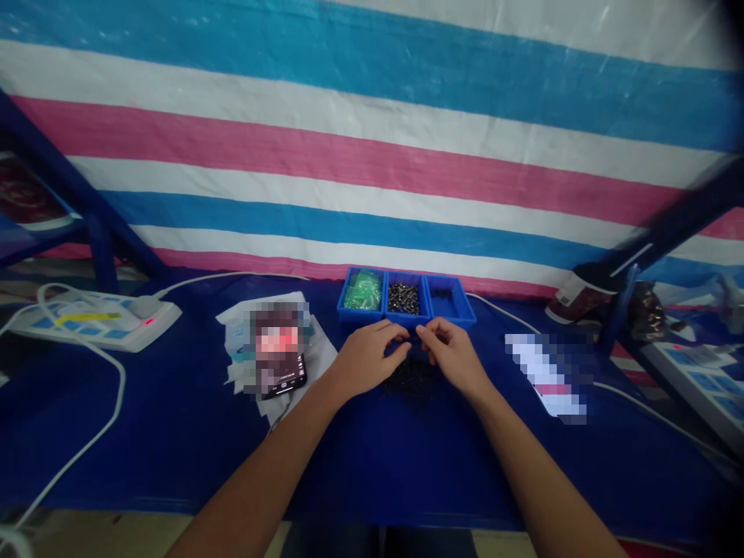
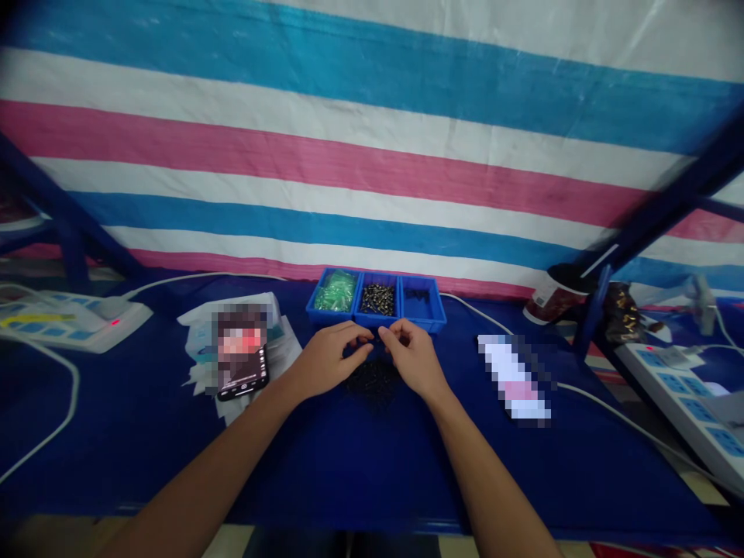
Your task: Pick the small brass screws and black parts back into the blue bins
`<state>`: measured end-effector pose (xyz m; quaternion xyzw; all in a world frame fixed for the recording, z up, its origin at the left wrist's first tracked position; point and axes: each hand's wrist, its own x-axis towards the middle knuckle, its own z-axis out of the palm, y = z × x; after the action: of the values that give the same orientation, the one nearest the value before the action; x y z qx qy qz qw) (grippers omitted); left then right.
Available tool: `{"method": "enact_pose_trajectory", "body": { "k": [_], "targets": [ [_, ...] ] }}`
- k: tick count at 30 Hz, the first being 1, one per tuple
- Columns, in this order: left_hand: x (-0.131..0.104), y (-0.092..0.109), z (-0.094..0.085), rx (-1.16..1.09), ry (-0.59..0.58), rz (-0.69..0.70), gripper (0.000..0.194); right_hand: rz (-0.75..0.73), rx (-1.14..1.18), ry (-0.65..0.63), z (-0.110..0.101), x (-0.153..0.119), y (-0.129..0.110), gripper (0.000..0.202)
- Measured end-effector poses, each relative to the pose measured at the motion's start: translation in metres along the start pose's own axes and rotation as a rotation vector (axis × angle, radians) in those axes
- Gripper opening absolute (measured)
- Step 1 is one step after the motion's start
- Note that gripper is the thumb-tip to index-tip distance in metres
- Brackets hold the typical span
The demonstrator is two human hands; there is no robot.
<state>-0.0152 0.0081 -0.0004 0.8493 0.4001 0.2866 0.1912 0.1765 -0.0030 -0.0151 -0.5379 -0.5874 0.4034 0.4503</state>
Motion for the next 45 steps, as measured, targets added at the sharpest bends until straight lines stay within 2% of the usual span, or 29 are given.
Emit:
{"method": "enact_pose_trajectory", "body": {
  "k": [4, 8, 10, 11, 14, 17, 21, 25, 30, 34, 45],
  "targets": [
    [0.000, 0.000, 0.000, 0.008, -0.004, -0.007, 0.017, 0.005, -0.057, 0.054, -0.003, 0.001, 0.002, 0.043],
    [0.001, -0.002, 0.000, 0.007, -0.007, -0.014, 0.018, 0.044, 0.036, 0.296, -0.007, 0.005, 0.006, 0.032],
    [0.001, -0.003, 0.000, 0.009, -0.011, -0.019, 0.018, 0.096, 0.045, 0.402, -0.011, 0.007, 0.010, 0.044],
    [0.001, -0.003, 0.001, 0.014, -0.011, -0.024, 0.018, 0.118, 0.014, 0.414, -0.013, 0.007, 0.012, 0.048],
    [0.001, -0.006, 0.002, 0.057, -0.004, -0.047, 0.018, 0.109, -0.189, 0.296, -0.018, 0.008, 0.017, 0.032],
    [0.000, -0.010, 0.002, 0.122, -0.004, -0.083, 0.023, -0.011, -0.416, 0.050, -0.021, 0.006, 0.019, 0.012],
    [0.000, -0.016, 0.002, 0.159, -0.024, -0.121, 0.028, -0.204, -0.576, -0.156, -0.018, 0.004, 0.017, 0.024],
    [0.000, -0.018, 0.003, 0.160, -0.057, -0.144, 0.029, -0.264, -0.591, -0.272, -0.014, 0.001, 0.015, 0.029],
    [-0.001, -0.017, 0.003, 0.159, -0.108, -0.120, 0.029, -0.267, -0.611, -0.375, -0.013, -0.001, 0.011, 0.036],
    [-0.002, -0.016, 0.006, 0.156, -0.178, -0.084, 0.027, -0.265, -0.614, -0.406, -0.015, -0.002, 0.009, 0.038],
    [-0.004, -0.013, 0.007, 0.149, -0.225, -0.060, 0.025, -0.245, -0.580, -0.408, -0.018, -0.001, 0.015, 0.019]
  ]
}}
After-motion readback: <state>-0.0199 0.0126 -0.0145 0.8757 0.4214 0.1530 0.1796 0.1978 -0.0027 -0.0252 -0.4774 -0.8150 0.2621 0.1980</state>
